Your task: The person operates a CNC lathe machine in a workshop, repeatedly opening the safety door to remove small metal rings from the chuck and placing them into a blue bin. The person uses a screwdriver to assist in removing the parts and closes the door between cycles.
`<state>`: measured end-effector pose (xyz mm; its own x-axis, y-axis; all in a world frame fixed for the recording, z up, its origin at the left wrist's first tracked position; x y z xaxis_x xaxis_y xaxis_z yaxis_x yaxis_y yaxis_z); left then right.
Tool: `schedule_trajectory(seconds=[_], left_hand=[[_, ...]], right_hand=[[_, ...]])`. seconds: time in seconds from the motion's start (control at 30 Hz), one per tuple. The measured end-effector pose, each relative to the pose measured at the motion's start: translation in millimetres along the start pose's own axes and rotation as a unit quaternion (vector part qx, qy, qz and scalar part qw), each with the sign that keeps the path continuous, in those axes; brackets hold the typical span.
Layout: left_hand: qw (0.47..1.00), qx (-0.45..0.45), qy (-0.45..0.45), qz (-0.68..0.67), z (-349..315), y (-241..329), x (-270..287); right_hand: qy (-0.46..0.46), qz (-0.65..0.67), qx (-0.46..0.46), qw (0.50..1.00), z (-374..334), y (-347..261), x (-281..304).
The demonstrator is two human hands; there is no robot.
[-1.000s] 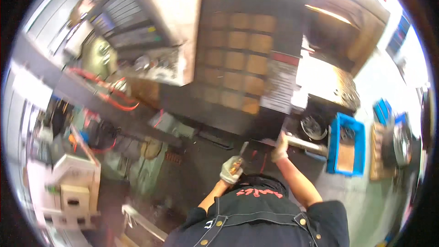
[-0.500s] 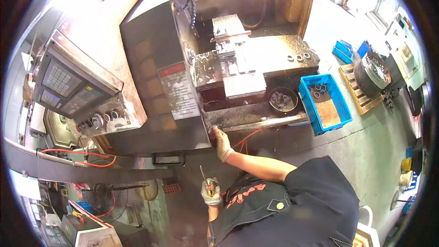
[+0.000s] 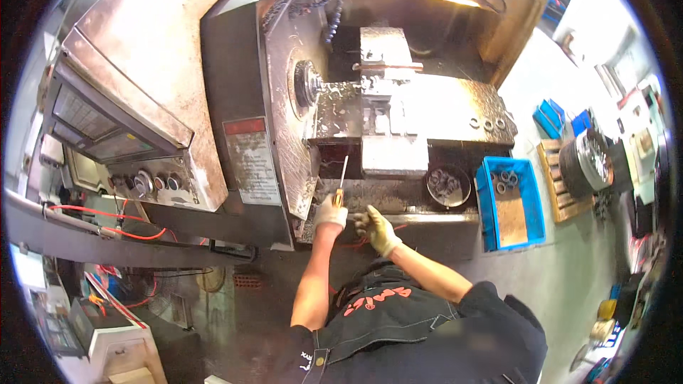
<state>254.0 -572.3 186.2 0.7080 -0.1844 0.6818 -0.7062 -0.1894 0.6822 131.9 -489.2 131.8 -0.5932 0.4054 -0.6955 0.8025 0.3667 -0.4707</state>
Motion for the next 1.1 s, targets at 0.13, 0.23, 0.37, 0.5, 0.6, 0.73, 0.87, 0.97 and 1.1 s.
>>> schedule_trajectory(seconds=[0.13, 0.23, 0.37, 0.5, 0.6, 0.73, 0.87, 0.97, 1.1], left_hand=[[0.999, 0.006, 0.007, 0.051, 58, 39, 1], [0.999, 0.025, 0.006, 0.027, 89, 42, -7], [0.999, 0.025, 0.026, 0.012, 91, 47, -9], [0.999, 0.032, 0.013, -0.021, 82, 46, -11], [0.997, 0.02, 0.055, -0.05, 76, 30, -6], [0.993, 0.032, 0.076, -0.082, 61, 24, 8], [0.992, 0.0, 0.107, -0.073, 66, 23, 17], [0.995, 0.055, 0.089, -0.001, 64, 44, 32], [0.989, 0.116, 0.071, 0.066, 57, 44, 55]], right_hand=[[-0.019, -0.053, 0.013, 0.998, -4, -29, 30], [0.0, -0.062, 0.006, 0.998, -5, -39, 44], [0.002, -0.131, -0.009, 0.991, -2, -53, 38], [-0.052, -0.094, -0.019, 0.994, 2, -76, -9], [-0.126, -0.111, -0.095, 0.981, 18, -94, -51], [-0.167, -0.231, -0.074, 0.956, 88, -123, -93], [-0.15, -0.275, 0.196, 0.929, 246, -160, -131], [-0.003, -0.111, 0.158, 0.981, 338, -185, -137], [0.107, -0.235, 0.187, 0.948, 365, -202, -174]])
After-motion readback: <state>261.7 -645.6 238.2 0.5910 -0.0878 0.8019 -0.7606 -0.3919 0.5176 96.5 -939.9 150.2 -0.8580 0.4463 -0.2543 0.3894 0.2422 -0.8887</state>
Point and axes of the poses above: each hand's wrist, its own z-axis towards the middle knuckle, its own x-axis out of the back of the hand, y = z × x, the point moved 7 cm from there along z, towards the middle knuckle, and after that the axes turned 2 degrees about y, right-handed, at the moved point
